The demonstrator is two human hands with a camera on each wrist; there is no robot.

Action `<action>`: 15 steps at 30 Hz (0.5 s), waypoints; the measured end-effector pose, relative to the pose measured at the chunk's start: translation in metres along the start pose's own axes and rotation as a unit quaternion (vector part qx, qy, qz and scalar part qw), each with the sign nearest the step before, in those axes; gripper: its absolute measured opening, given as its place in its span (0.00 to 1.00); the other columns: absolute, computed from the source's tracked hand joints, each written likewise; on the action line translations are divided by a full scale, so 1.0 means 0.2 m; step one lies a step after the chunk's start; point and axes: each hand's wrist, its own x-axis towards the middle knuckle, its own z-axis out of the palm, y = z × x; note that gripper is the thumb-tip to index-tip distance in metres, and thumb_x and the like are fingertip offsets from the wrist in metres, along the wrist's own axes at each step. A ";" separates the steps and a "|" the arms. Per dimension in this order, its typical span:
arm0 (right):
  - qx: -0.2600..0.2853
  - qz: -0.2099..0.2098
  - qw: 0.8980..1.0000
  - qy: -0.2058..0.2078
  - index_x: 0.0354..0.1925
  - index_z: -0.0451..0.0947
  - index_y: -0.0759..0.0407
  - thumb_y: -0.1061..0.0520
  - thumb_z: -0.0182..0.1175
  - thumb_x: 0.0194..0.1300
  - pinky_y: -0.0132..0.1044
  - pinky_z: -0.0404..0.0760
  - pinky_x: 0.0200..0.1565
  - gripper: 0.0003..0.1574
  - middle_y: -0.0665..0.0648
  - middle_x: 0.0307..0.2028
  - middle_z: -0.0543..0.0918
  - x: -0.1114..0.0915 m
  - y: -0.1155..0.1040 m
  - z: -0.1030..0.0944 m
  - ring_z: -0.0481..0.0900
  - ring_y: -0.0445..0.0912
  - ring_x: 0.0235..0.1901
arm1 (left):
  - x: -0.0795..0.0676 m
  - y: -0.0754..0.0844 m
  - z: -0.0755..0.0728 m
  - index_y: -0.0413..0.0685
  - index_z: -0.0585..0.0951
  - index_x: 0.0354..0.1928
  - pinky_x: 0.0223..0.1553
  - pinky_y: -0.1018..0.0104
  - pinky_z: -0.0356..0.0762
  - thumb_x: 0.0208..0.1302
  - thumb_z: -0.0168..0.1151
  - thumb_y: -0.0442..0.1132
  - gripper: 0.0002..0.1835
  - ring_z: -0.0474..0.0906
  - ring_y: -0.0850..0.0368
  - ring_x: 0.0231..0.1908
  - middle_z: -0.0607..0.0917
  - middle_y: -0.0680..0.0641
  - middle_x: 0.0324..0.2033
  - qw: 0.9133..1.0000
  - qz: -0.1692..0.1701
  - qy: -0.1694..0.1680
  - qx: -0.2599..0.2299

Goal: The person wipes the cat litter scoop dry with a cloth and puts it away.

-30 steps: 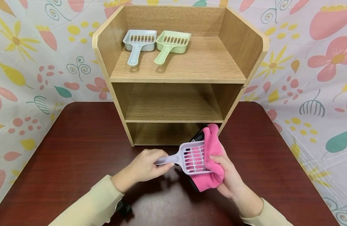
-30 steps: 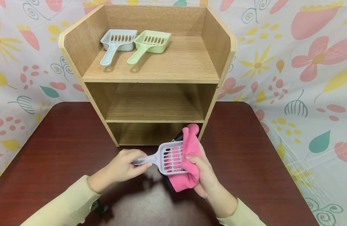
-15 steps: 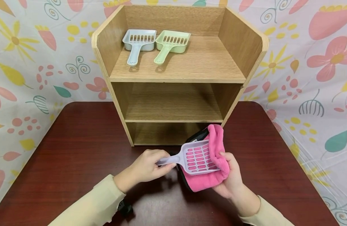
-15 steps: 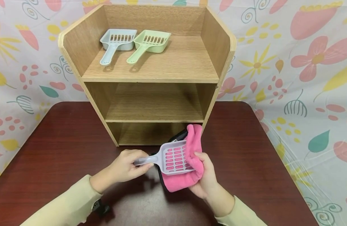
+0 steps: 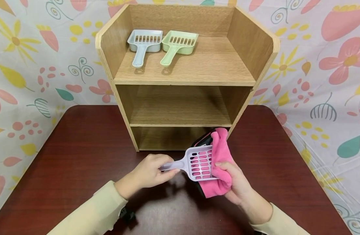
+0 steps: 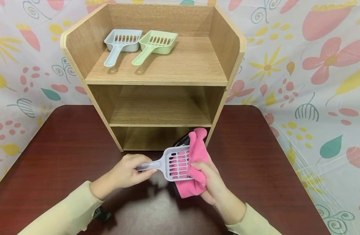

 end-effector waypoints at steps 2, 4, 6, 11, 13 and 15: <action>-0.035 -0.007 0.998 0.049 0.60 0.58 0.52 0.66 0.40 0.69 0.37 0.79 0.51 0.23 0.52 0.48 0.79 0.00 0.00 0.00 0.80 0.43 0.48 | 0.00 0.00 0.00 0.46 0.77 0.27 0.21 0.82 0.67 0.66 0.54 0.50 0.16 0.68 0.68 0.17 0.76 0.56 0.17 1.000 0.005 -0.002 0.007; -0.073 -0.014 0.992 0.105 0.59 0.59 0.50 0.66 0.44 0.68 0.36 0.81 0.47 0.23 0.50 0.45 0.81 0.00 0.01 0.01 0.82 0.42 0.44 | 0.00 -0.01 -0.01 0.46 0.76 0.28 0.21 0.81 0.68 0.67 0.54 0.50 0.16 0.68 0.68 0.17 0.76 0.55 0.17 1.000 0.010 -0.002 0.013; -0.104 -0.017 0.983 0.151 0.56 0.61 0.49 0.65 0.48 0.68 0.34 0.82 0.42 0.21 0.49 0.42 0.81 0.00 0.01 0.02 0.82 0.41 0.40 | -0.01 -0.01 -0.01 0.46 0.76 0.28 0.21 0.81 0.68 0.67 0.53 0.49 0.16 0.68 0.68 0.17 0.76 0.55 0.17 1.000 0.015 -0.001 0.017; -0.078 -0.018 0.991 0.104 0.56 0.60 0.49 0.62 0.44 0.70 0.33 0.80 0.43 0.19 0.50 0.44 0.79 -0.01 0.00 0.02 0.81 0.41 0.42 | 0.00 0.00 0.00 0.45 0.77 0.28 0.22 0.81 0.70 0.67 0.54 0.49 0.15 0.69 0.67 0.18 0.77 0.55 0.18 1.000 0.018 0.005 0.004; -0.025 -0.007 0.999 0.029 0.57 0.60 0.52 0.61 0.38 0.72 0.35 0.79 0.49 0.16 0.52 0.46 0.79 -0.02 -0.01 0.02 0.81 0.43 0.46 | 0.00 0.00 0.00 0.45 0.78 0.28 0.23 0.81 0.70 0.66 0.55 0.49 0.15 0.70 0.67 0.18 0.78 0.55 0.19 1.000 0.016 0.007 -0.005; 0.031 0.008 0.999 -0.045 0.57 0.61 0.56 0.59 0.32 0.73 0.37 0.75 0.56 0.18 0.54 0.50 0.78 -0.02 -0.02 0.01 0.79 0.45 0.51 | 0.01 0.00 0.01 0.45 0.78 0.28 0.23 0.82 0.70 0.66 0.55 0.48 0.15 0.71 0.67 0.19 0.78 0.55 0.19 1.000 0.016 0.007 -0.014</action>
